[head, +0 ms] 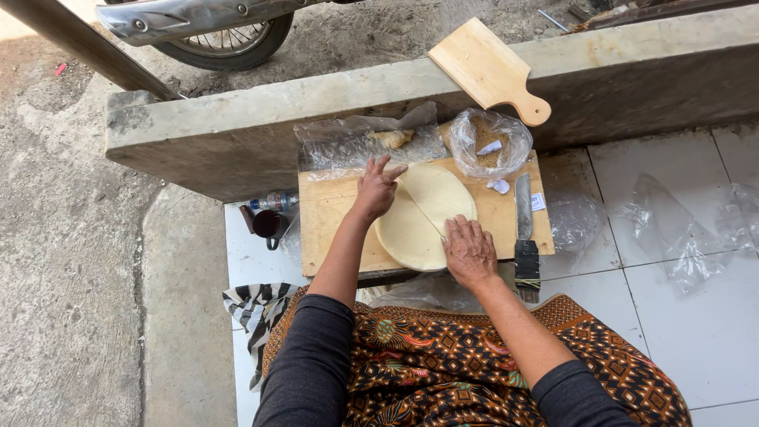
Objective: The person cuts a large round piece of dough into triangular segments using a knife on a wooden board. They then fold the individual dough pieces by hand and place them into a plastic bag.
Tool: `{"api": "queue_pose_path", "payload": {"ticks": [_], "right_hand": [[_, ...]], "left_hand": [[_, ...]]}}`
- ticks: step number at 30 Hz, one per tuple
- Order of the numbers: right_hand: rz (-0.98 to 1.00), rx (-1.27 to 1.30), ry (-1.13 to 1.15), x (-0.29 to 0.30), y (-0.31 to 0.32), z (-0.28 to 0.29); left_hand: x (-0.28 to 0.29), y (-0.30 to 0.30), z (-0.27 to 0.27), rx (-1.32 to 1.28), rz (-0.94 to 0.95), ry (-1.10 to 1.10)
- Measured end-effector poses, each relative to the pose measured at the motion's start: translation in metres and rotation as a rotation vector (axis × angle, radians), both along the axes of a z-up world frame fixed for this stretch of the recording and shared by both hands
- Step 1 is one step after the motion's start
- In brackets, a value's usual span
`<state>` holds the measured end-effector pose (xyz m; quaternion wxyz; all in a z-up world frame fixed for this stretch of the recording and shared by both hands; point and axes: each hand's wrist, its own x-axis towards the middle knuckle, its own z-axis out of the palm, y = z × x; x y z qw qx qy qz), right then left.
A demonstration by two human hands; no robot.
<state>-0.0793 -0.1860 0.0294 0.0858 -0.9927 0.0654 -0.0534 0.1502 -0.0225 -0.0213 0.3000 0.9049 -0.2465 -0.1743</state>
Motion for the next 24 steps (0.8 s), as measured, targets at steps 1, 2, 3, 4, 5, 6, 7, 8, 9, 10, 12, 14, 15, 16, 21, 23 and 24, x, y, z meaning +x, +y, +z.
{"api": "queue_pose_path", "payload": {"ticks": [1, 2, 3, 4, 5, 6, 7, 8, 9, 10, 12, 14, 15, 16, 21, 23, 24], "right_hand": [[-0.005, -0.016, -0.02, 0.003, 0.002, -0.002], [-0.016, -0.034, -0.033, 0.001, 0.003, -0.004], [-0.027, 0.007, -0.057, 0.001, 0.001, -0.006], [-0.041, 0.045, -0.081, 0.001, -0.003, -0.008], [-0.055, 0.083, -0.106, 0.001, -0.008, -0.01], [-0.099, 0.129, -0.143, 0.002, -0.013, -0.012], [-0.143, 0.175, -0.18, 0.002, -0.02, -0.013], [-0.187, 0.222, -0.214, 0.002, -0.026, -0.015], [-0.216, 0.238, -0.241, 0.005, -0.033, -0.017], [-0.246, 0.255, -0.266, 0.008, -0.039, -0.02], [-0.298, 0.275, -0.274, 0.013, -0.046, -0.025], [-0.341, 0.282, -0.246, 0.02, -0.05, -0.029], [-0.359, 0.299, -0.217, 0.023, -0.051, -0.031], [-0.376, 0.318, -0.183, 0.024, -0.049, -0.033], [-0.42, 0.381, -0.116, 0.026, -0.046, -0.044], [-0.415, 0.398, -0.159, 0.024, -0.05, -0.047], [-0.451, 0.436, -0.121, 0.022, -0.053, -0.048]], "left_hand": [[0.006, 0.004, -0.007, -0.086, -0.002, -0.028], [0.007, 0.008, -0.013, -0.173, -0.009, -0.049], [0.008, 0.009, -0.017, -0.261, -0.016, -0.069], [0.007, 0.008, -0.019, -0.197, 0.005, -0.045], [0.005, 0.007, -0.018, -0.134, 0.026, -0.021], [0.004, 0.007, -0.014, -0.07, 0.051, -0.001], [0.002, 0.006, -0.008, -0.052, 0.087, -0.039], [-0.002, 0.004, -0.002, -0.032, 0.123, -0.074], [-0.006, 0.002, 0.004, -0.011, 0.16, -0.109], [-0.012, 0.002, 0.01, -0.039, 0.181, -0.166], [-0.021, 0.002, 0.021, -0.097, 0.224, -0.281], [-0.031, 0.007, 0.032, -0.133, 0.229, -0.246], [-0.036, 0.011, 0.037, -0.151, 0.231, -0.231], [-0.041, 0.017, 0.042, -0.15, 0.238, -0.205], [-0.057, 0.039, 0.073, -0.28, 0.289, -0.081], [-0.063, 0.047, 0.087, -0.287, 0.268, -0.032], [-0.067, 0.051, 0.094, -0.291, 0.257, -0.006]]}}
